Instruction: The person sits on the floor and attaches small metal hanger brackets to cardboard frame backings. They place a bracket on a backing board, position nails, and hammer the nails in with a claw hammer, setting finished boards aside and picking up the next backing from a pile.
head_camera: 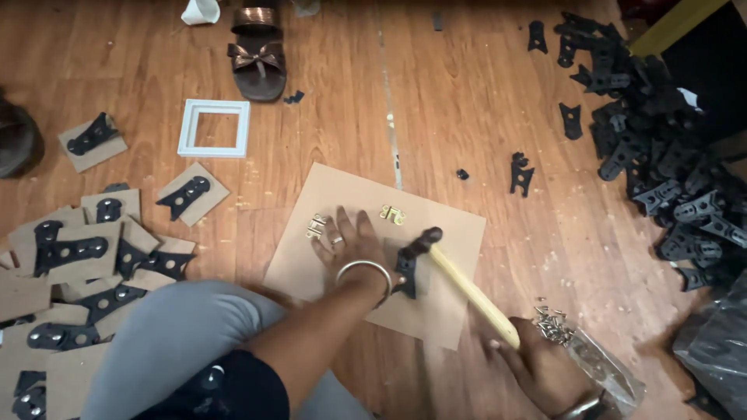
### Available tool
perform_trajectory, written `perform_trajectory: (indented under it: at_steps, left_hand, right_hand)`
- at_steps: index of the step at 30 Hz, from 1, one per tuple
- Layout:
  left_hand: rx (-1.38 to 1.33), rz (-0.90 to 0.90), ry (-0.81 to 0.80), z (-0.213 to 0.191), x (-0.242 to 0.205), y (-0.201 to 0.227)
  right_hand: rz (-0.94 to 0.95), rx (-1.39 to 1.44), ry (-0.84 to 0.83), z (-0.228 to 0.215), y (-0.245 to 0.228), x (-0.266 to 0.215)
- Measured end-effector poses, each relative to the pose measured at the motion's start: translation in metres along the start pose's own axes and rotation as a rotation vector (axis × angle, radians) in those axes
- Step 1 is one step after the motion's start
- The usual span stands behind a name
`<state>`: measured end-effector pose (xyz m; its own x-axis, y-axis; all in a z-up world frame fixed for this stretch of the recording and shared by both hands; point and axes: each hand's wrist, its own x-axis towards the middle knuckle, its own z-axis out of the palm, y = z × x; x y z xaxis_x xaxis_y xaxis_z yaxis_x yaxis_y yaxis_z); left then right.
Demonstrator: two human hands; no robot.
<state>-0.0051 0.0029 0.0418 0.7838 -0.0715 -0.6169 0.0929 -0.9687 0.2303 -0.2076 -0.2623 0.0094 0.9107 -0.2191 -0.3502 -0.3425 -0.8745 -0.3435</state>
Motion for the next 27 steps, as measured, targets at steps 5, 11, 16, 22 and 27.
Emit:
perform_trajectory:
  at_steps: [5, 11, 16, 22, 27]
  left_hand:
    - [0.005, -0.097, -0.043, 0.003, 0.007, -0.003]
    - [0.008, -0.089, -0.027, 0.004, 0.01, -0.003]
    - [0.032, -0.05, -0.016, 0.015, 0.018, -0.005]
    - [0.036, -0.045, -0.049, -0.001, 0.006, 0.001]
    - [-0.043, 0.015, 0.494, 0.092, 0.094, -0.015]
  right_hand:
    - [-0.168, 0.11, 0.393, -0.002, -0.034, -0.004]
    - [-0.174, -0.087, 0.157, 0.034, 0.024, 0.022]
    - [-0.026, 0.027, 0.204, 0.003, -0.023, 0.012]
    - [-0.051, 0.021, 0.192, 0.024, 0.011, 0.02]
    - [0.127, 0.021, 0.288, 0.015, -0.021, 0.022]
